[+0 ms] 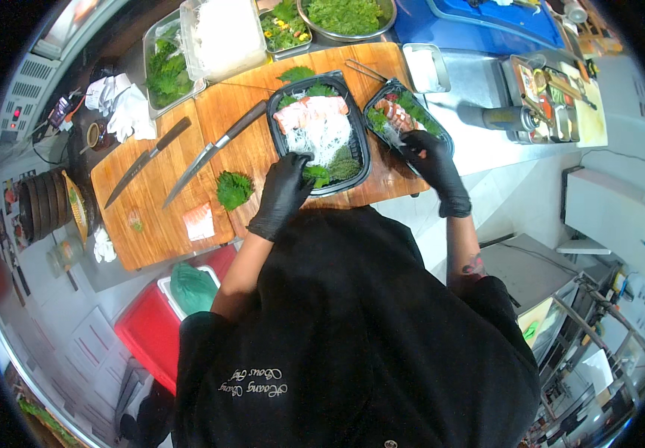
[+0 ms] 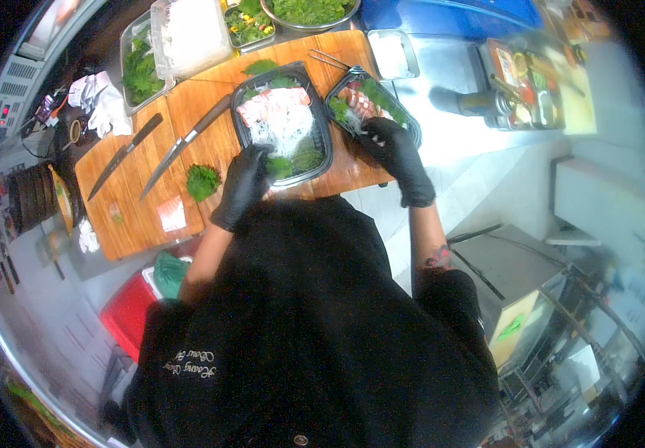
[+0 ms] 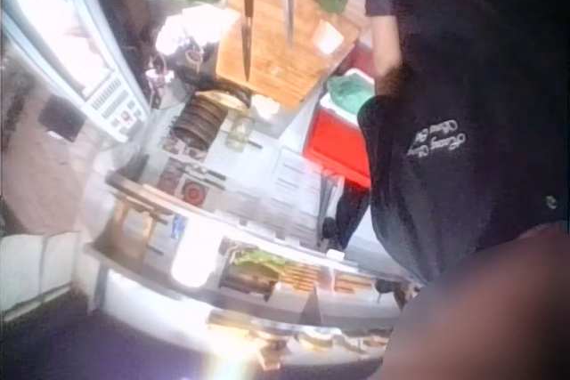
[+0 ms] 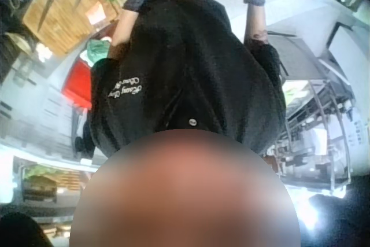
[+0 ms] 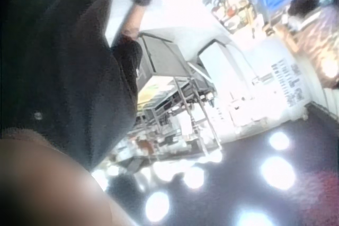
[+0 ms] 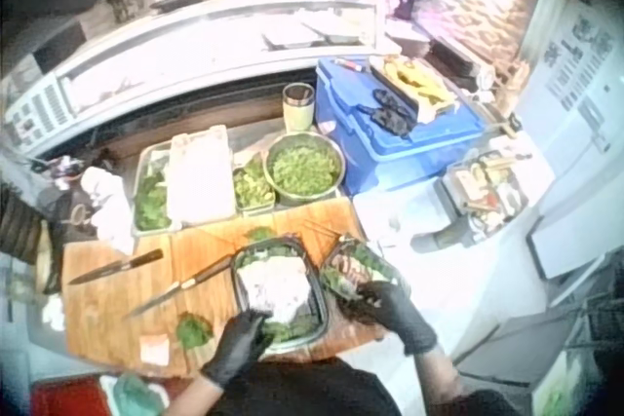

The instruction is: The person assembles sushi by placing shredded white garnish and green leaves into black trays, then arranging sliced raw fish on top. The person handles the trays and ingredients by hand, completing multiple sushi trays.

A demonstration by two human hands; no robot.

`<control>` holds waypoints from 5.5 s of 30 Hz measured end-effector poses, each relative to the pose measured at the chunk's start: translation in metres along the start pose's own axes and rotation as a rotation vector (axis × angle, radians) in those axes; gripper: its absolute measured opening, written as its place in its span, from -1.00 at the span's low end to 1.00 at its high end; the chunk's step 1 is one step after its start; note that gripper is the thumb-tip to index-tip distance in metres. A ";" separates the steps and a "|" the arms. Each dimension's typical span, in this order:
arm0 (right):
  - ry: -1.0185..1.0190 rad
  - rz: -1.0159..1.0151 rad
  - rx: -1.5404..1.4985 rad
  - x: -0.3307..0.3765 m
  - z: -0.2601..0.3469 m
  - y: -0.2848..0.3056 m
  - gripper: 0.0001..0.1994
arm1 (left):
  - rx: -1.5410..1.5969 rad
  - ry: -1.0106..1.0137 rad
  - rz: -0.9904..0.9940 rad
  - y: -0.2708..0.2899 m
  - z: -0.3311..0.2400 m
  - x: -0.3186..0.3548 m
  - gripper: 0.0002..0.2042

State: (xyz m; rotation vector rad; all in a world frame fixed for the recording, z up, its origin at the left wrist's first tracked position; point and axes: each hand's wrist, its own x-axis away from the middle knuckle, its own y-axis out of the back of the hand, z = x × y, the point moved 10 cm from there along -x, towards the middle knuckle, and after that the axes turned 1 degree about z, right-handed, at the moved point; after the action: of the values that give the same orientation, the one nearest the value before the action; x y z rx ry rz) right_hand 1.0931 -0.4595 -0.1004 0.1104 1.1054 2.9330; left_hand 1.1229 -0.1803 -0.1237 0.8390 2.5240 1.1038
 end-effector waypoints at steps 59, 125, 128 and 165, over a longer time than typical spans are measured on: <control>0.415 0.191 0.247 0.003 0.070 -0.137 -0.73 | 0.237 0.299 -0.246 0.120 0.097 0.064 -0.79; 0.655 0.525 0.358 -0.212 0.346 -0.306 -0.73 | 0.449 0.909 -0.707 0.192 0.182 0.362 -0.79; 0.504 0.684 0.514 -0.141 0.290 -0.315 -0.73 | 0.498 0.698 -0.633 0.210 0.194 0.334 -0.74; 0.074 0.359 -0.170 -0.045 0.096 -0.127 -0.83 | 0.894 0.363 -0.221 0.037 0.104 0.015 -0.78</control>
State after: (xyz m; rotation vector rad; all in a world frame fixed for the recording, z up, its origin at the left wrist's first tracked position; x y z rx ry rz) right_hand 1.1423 -0.3020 -0.1156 0.2218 0.9221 3.3603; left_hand 1.1722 -0.0907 -0.1670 0.5178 3.3421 -0.0062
